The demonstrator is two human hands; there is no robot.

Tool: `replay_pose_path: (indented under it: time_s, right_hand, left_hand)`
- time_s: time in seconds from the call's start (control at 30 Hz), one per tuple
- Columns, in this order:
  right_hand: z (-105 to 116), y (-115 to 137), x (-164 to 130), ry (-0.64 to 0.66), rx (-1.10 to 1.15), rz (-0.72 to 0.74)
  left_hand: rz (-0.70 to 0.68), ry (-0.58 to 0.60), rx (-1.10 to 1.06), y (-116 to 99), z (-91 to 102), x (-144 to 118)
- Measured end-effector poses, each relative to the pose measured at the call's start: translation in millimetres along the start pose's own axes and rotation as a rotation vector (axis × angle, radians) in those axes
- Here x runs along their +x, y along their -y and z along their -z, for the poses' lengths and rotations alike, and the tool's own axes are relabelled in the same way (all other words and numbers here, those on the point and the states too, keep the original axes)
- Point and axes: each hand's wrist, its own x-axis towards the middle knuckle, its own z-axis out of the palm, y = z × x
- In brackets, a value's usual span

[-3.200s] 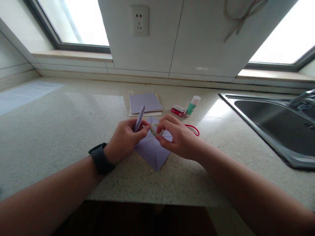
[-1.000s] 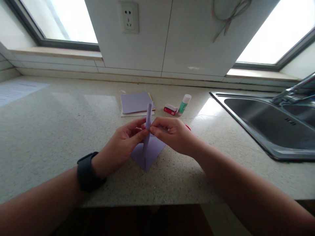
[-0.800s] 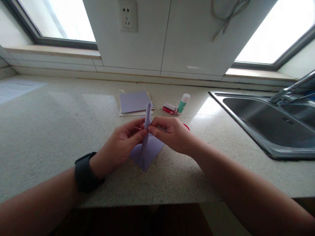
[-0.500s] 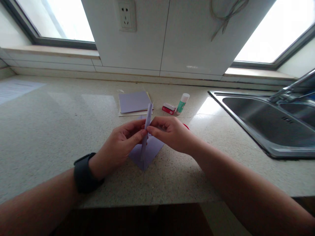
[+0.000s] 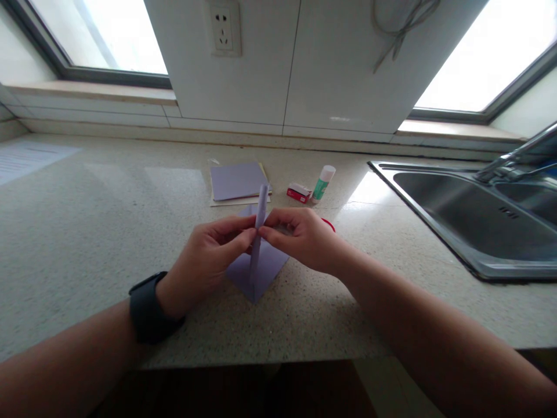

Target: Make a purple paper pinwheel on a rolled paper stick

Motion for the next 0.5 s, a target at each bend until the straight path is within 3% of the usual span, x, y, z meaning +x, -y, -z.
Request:
replay_pose_path:
  time_s: [0.5]
  right_hand:
    - [7.6, 2.1, 0.9, 0.096, 0.233, 0.046]
  left_hand:
    - [0.116, 0.064, -0.336, -0.4, 0.0, 4.4]
